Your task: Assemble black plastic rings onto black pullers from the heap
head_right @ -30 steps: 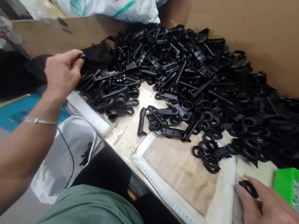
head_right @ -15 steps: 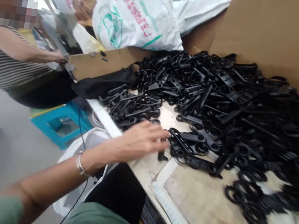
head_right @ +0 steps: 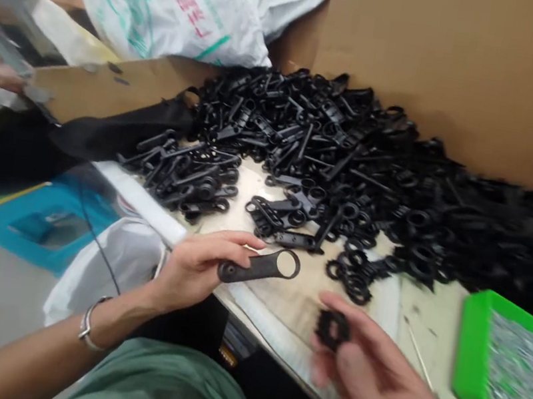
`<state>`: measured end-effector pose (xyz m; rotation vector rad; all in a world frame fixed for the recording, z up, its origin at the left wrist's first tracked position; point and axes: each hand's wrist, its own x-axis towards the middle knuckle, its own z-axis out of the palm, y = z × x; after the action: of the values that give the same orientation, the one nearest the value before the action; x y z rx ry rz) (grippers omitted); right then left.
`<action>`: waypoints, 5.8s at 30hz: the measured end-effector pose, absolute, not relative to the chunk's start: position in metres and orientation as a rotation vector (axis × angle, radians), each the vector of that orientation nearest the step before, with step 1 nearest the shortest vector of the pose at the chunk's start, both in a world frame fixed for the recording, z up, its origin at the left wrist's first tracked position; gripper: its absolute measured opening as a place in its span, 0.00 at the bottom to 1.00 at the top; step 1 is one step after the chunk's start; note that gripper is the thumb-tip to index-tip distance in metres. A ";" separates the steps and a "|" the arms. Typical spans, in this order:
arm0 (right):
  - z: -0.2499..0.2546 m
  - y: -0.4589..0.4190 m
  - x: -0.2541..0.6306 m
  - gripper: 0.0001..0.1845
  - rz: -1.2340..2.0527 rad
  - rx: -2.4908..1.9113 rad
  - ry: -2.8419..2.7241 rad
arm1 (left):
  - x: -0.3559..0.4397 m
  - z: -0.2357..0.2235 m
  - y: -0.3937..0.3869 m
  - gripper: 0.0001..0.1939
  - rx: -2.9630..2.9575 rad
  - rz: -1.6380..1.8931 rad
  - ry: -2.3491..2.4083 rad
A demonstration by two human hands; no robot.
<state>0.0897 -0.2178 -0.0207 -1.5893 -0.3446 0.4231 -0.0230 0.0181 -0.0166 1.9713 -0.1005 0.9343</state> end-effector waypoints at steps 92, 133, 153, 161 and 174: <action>0.003 -0.199 0.135 0.13 0.392 -1.423 -0.476 | -0.010 0.035 0.048 0.18 2.113 0.891 0.371; -0.013 -0.214 0.123 0.26 -0.070 -2.344 -1.496 | -0.002 -0.005 -0.033 0.26 0.825 0.003 0.496; -0.007 -0.175 0.094 0.11 -0.367 -2.075 -1.283 | -0.008 -0.013 -0.037 0.26 0.971 0.080 0.181; -0.007 -0.171 0.081 0.11 -0.369 -2.095 -1.152 | -0.015 -0.005 -0.038 0.23 1.474 0.214 0.170; -0.012 -0.185 0.081 0.16 0.289 -1.989 -0.799 | -0.021 -0.002 -0.038 0.14 1.484 0.096 0.133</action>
<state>0.0815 -0.1845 -0.0119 -1.9887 -0.7991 0.2889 -0.0215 -0.0384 -0.0017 1.4843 0.1330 0.0956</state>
